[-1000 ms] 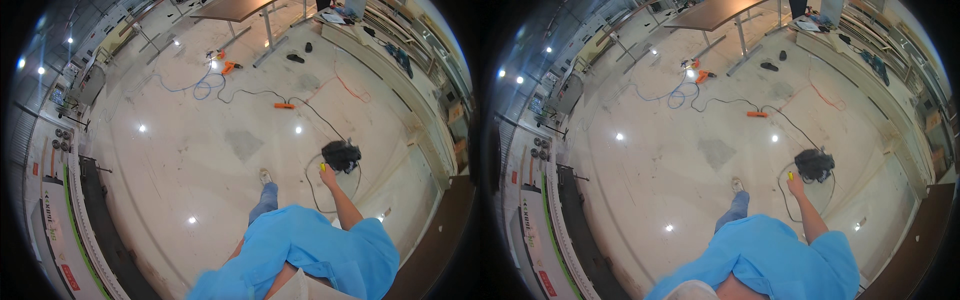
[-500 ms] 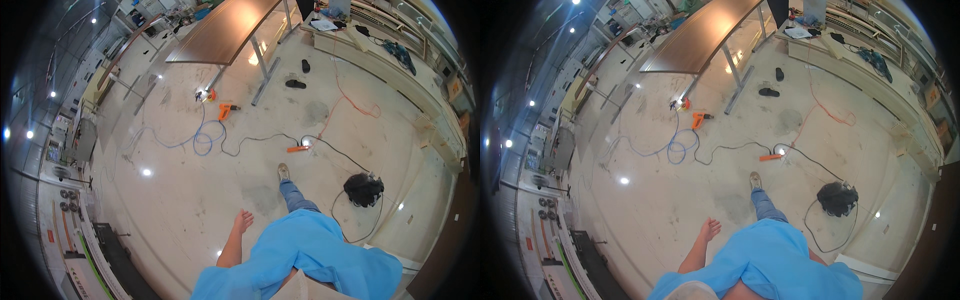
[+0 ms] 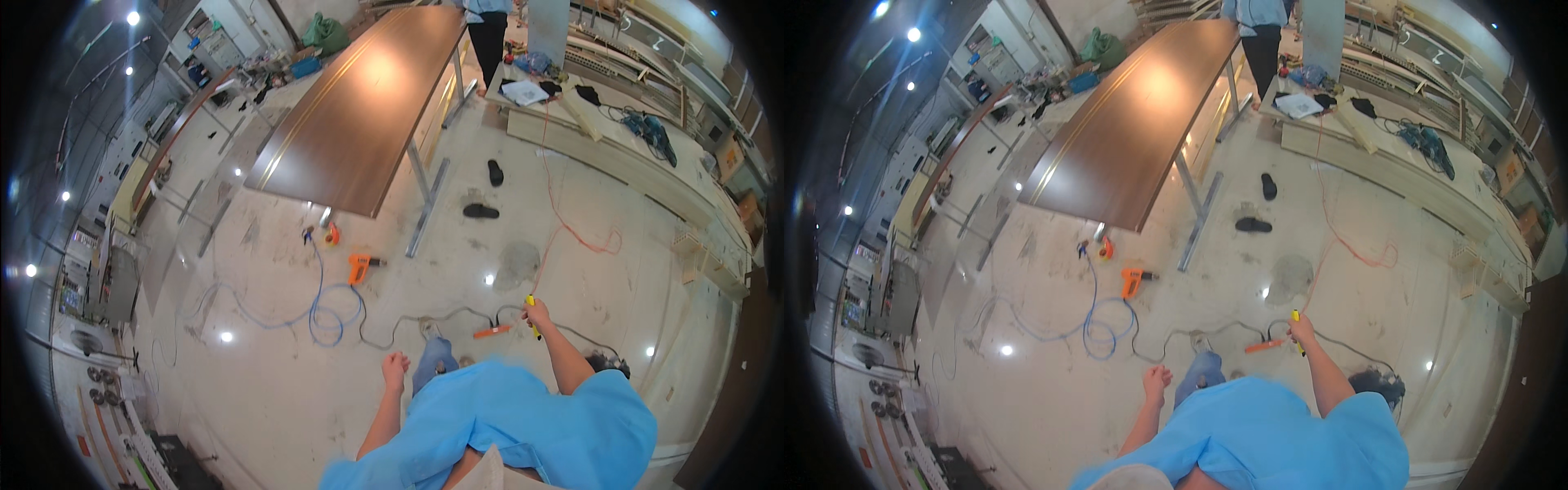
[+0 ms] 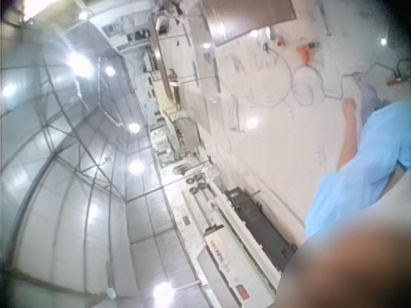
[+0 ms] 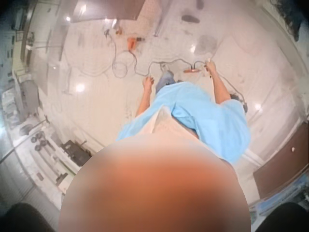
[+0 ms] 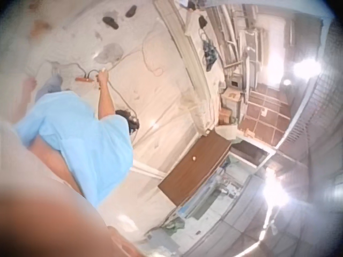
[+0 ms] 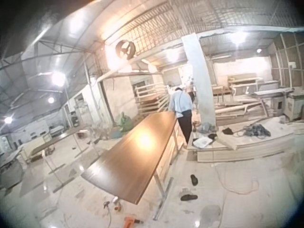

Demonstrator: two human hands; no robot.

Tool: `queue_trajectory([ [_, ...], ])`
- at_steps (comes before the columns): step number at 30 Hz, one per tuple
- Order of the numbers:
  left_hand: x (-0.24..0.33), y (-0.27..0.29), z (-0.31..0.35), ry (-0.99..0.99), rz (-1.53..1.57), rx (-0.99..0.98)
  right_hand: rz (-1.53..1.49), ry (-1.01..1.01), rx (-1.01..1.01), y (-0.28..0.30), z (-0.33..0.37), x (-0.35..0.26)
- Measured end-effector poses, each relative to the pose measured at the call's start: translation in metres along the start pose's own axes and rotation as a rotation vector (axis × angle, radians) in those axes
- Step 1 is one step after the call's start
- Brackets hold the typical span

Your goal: The person uses a utility knife to cut tape and open a cardboard box, removes the packaging, and places a large wooden panel onto a machine table. They then use a blue air nozzle to clean the machine surface before positioning the panel.

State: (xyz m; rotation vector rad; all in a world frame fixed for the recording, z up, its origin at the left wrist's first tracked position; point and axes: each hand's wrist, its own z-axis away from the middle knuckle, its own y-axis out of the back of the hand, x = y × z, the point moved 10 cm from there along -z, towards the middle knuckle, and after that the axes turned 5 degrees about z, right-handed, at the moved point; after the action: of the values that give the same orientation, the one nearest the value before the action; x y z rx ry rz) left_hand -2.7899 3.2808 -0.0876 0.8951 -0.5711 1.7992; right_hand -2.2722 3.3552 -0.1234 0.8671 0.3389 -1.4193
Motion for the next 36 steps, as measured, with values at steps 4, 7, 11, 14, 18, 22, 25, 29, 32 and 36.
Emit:
queue_trajectory([
  [4,0.069,-0.038,-0.068,-0.195,-0.136,0.007,-0.155,0.053,0.059,-0.016,-0.072,-0.077],
  [7,0.178,-0.081,-0.12,-0.546,-0.24,0.032,-0.037,-0.023,0.058,-0.034,-0.09,-0.084],
  [11,0.322,-0.137,-0.176,-0.823,-0.33,0.065,0.015,-0.212,-0.033,-0.054,-0.078,-0.049],
  [14,0.411,-0.197,-0.209,-1.003,-0.664,0.03,0.141,-0.175,0.079,-0.042,-0.066,-0.031],
  [18,0.454,-0.281,-0.282,-0.945,-1.055,-0.126,0.381,-0.352,0.222,-0.02,-0.053,0.01],
  [22,0.464,-0.348,-0.34,-0.942,-1.248,-0.158,0.272,-0.451,0.115,-0.028,-0.066,0.028],
  [25,0.483,-0.399,-0.372,-0.983,-1.274,-0.114,0.321,-0.354,0.093,-0.025,-0.137,-0.01],
  [29,0.521,-0.471,-0.416,-0.97,-1.294,-0.077,0.433,-0.145,0.11,0.007,-0.281,-0.107],
  [32,0.552,-0.518,-0.446,-0.958,-1.282,-0.052,0.113,-0.134,0.149,0.052,-0.365,-0.198],
  [36,0.574,-0.555,-0.481,-0.859,-1.365,0.048,-0.037,-0.068,0.222,0.145,-0.443,-0.358],
])
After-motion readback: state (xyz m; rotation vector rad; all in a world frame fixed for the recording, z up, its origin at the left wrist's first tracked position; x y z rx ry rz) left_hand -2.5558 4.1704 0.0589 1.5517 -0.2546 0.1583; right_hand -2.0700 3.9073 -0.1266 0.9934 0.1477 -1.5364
